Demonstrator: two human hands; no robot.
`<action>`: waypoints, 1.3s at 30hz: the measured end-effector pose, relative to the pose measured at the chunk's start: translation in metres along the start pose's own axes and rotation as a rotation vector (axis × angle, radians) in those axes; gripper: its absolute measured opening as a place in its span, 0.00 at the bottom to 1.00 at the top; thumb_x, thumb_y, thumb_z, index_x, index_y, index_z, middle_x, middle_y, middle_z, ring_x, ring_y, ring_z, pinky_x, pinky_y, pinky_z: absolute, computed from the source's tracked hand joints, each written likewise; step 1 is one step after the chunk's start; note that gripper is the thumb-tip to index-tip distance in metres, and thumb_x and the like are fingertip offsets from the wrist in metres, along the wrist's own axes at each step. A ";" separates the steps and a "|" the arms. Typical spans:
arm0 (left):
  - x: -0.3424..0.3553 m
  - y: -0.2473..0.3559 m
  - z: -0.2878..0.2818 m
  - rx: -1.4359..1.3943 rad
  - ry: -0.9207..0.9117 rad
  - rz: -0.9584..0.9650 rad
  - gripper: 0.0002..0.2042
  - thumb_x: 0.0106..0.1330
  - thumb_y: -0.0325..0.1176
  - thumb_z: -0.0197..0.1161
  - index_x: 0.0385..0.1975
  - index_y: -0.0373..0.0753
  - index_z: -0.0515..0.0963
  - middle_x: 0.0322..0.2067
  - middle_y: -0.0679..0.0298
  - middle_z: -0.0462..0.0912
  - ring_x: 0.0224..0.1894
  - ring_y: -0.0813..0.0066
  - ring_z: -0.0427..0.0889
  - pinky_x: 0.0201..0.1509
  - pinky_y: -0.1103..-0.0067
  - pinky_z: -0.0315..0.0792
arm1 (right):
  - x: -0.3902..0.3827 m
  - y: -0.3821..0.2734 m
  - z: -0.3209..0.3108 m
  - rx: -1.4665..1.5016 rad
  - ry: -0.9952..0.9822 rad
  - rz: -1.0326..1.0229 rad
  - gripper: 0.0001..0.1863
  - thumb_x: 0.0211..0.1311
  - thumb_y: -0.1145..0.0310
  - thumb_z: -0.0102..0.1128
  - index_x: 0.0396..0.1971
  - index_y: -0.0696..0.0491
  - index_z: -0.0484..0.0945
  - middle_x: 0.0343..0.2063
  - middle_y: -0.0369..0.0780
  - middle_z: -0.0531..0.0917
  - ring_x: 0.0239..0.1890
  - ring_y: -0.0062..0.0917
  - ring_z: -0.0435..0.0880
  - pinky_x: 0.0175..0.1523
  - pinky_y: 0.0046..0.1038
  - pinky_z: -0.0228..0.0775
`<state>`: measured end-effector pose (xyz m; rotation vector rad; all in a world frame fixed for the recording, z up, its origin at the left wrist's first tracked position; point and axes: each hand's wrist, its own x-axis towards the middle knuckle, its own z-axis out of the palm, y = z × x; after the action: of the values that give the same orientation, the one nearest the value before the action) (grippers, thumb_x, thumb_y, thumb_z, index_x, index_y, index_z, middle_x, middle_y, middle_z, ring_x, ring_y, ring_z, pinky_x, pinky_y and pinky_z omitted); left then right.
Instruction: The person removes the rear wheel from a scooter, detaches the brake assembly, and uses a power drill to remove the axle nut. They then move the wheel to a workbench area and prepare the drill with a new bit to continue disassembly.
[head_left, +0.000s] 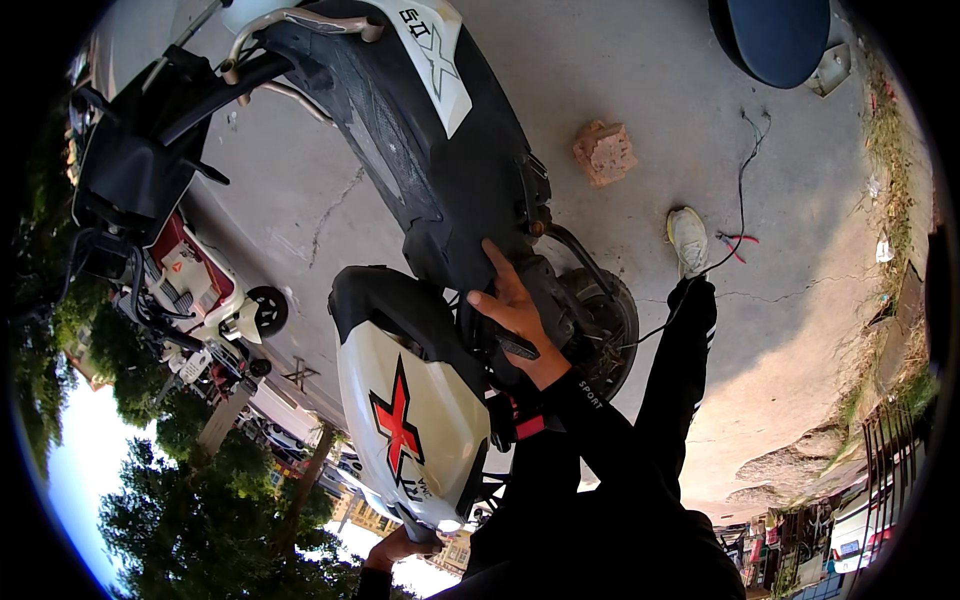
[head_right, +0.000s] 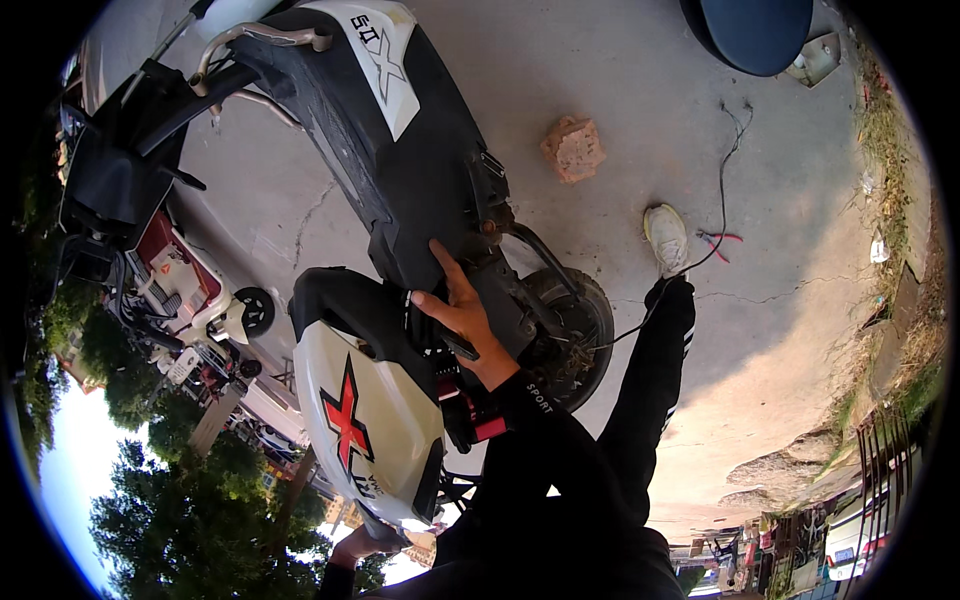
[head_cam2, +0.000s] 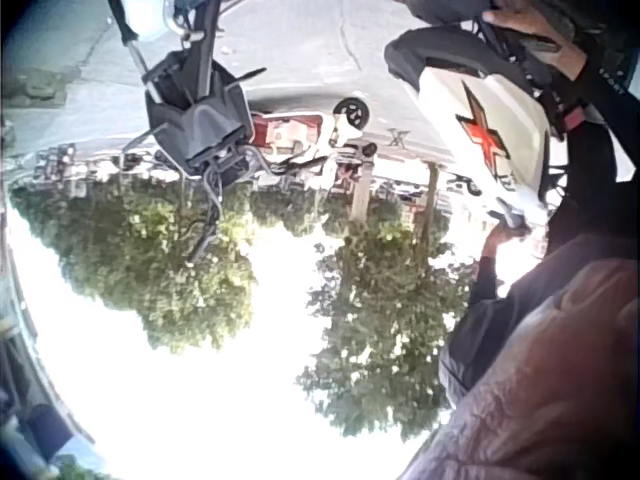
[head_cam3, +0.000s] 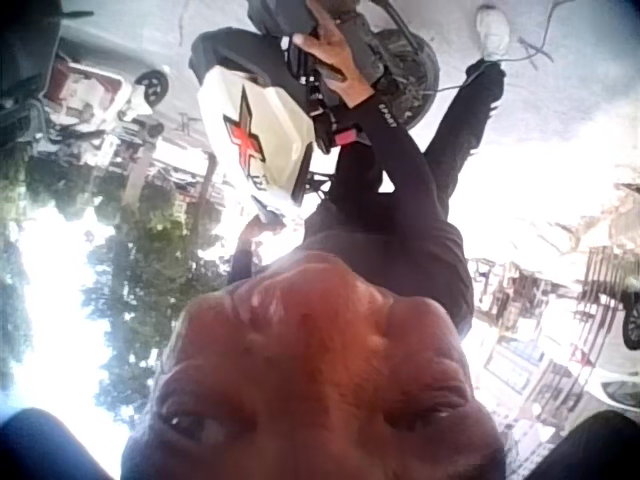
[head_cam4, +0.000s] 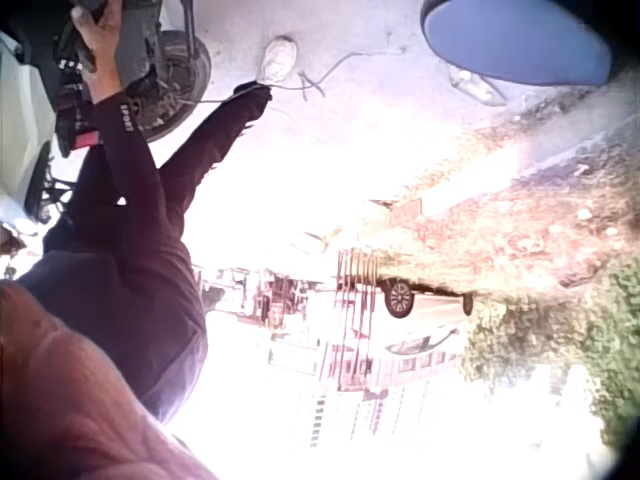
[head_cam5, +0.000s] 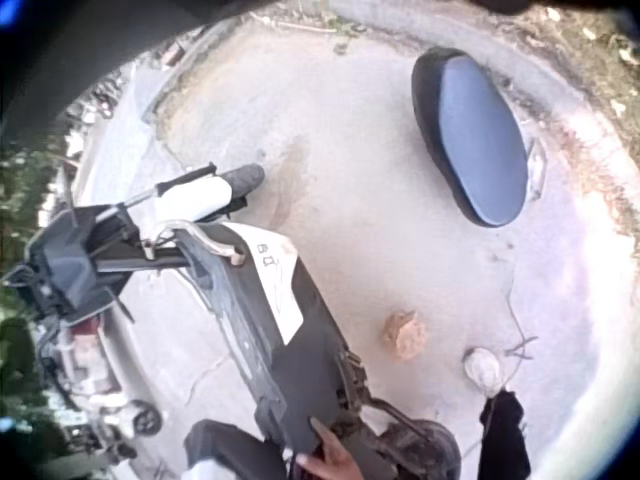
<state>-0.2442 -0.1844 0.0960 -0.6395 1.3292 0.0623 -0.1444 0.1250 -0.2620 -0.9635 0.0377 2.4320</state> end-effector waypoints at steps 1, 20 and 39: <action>0.006 -0.010 -0.008 0.034 0.012 0.004 0.23 0.56 0.27 0.75 0.51 0.34 0.75 0.30 0.64 0.84 0.32 0.75 0.82 0.35 0.78 0.75 | 0.000 0.001 0.001 -0.021 -0.002 -0.006 0.44 0.61 0.71 0.68 0.73 0.58 0.53 0.71 0.47 0.60 0.73 0.30 0.57 0.75 0.30 0.44; 0.022 -0.013 0.043 -0.272 0.541 0.310 0.08 0.55 0.24 0.72 0.30 0.31 0.79 0.19 0.65 0.78 0.17 0.77 0.74 0.21 0.80 0.65 | 0.003 0.014 0.008 -0.112 -0.008 -0.065 0.42 0.60 0.71 0.69 0.72 0.58 0.57 0.67 0.46 0.65 0.68 0.27 0.64 0.71 0.26 0.52; 0.033 -0.011 0.040 -0.400 0.457 0.288 0.11 0.53 0.20 0.68 0.35 0.35 0.75 0.19 0.67 0.74 0.15 0.79 0.70 0.18 0.81 0.62 | 0.010 0.014 0.017 -0.272 -0.016 -0.030 0.42 0.61 0.69 0.70 0.73 0.55 0.57 0.69 0.44 0.65 0.70 0.27 0.62 0.73 0.26 0.50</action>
<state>-0.1962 -0.1848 0.0742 -0.8241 1.8693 0.4469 -0.1683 0.1209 -0.2580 -1.0517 -0.3187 2.4586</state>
